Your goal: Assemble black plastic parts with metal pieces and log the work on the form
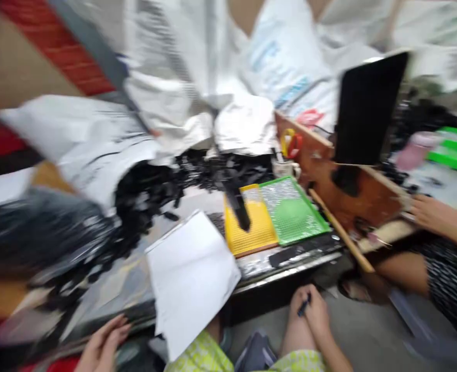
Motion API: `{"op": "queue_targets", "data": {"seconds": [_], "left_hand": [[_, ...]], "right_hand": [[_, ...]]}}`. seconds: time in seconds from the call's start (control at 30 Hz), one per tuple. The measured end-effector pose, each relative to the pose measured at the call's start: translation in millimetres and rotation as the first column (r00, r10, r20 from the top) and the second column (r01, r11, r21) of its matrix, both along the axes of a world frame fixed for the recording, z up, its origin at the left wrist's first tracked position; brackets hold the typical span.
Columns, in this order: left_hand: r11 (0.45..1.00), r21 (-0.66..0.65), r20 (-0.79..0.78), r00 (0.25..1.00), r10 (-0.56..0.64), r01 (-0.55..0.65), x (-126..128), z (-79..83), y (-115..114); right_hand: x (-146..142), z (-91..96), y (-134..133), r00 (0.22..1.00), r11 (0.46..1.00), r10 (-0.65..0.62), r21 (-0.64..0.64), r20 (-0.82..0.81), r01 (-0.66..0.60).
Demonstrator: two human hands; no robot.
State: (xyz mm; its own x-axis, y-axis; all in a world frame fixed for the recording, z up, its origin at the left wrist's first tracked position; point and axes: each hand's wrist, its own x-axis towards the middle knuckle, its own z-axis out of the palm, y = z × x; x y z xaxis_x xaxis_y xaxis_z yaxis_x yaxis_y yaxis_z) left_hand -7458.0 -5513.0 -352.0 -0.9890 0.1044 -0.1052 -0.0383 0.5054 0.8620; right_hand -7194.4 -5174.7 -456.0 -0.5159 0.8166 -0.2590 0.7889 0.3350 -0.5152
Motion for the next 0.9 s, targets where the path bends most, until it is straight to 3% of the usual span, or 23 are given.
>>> {"op": "queue_targets", "data": {"seconds": [0.03, 0.1, 0.17, 0.27, 0.33, 0.4, 0.53, 0.63, 0.77, 0.9], "left_hand": [[0.992, 0.069, 0.062, 0.993, 0.101, -0.105, 6, -1.7, -25], [0.950, 0.236, 0.229, 0.962, 0.151, -0.205, 18, -13.9, -45], [0.902, 0.370, 0.340, 0.936, 0.089, -0.221, 28, -26.2, -39], [0.849, 0.515, 0.430, 0.893, -0.136, -0.118, 34, -29.5, -15], [0.806, 0.588, 0.459, 0.848, -0.266, -0.065, 32, -23.9, -2], [0.767, 0.638, 0.457, 0.833, -0.312, -0.063, 28, -18.4, 7], [0.715, 0.694, 0.428, 0.845, -0.322, -0.079, 23, -19.4, 19], [0.695, 0.716, 0.414, 0.841, -0.348, -0.065, 21, -24.8, 19], [0.650, 0.759, 0.410, 0.803, -0.433, -0.037, 12, -21.9, 10], [0.548, 0.833, 0.426, 0.711, -0.559, -0.068, 4, -14.9, 9]], "right_hand": [[6, -5.7, -10, 0.999, 0.999, 0.026, 0.029, -0.034, -0.025], [16, -3.0, -29, 0.951, 0.992, 0.038, 0.127, -0.307, 0.001], [12, 20.7, -51, 0.879, 0.961, 0.141, 0.275, -0.455, -0.012], [-33, 75.0, -77, 0.765, 0.870, 0.369, 0.486, -0.529, -0.084], [-75, 102.5, -84, 0.752, 0.811, 0.445, 0.574, -0.486, -0.110], [-109, 114.7, -82, 0.763, 0.787, 0.487, 0.592, -0.424, -0.174], [-135, 109.4, -75, 0.800, 0.824, 0.451, 0.529, -0.395, -0.204], [-127, 103.6, -92, 0.802, 0.858, 0.427, 0.467, -0.418, -0.213], [-110, 101.1, -122, 0.735, 0.834, 0.533, 0.409, -0.418, -0.371], [-104, 94.4, -113, 0.827, 0.899, 0.414, 0.316, -0.382, -0.304]]}}
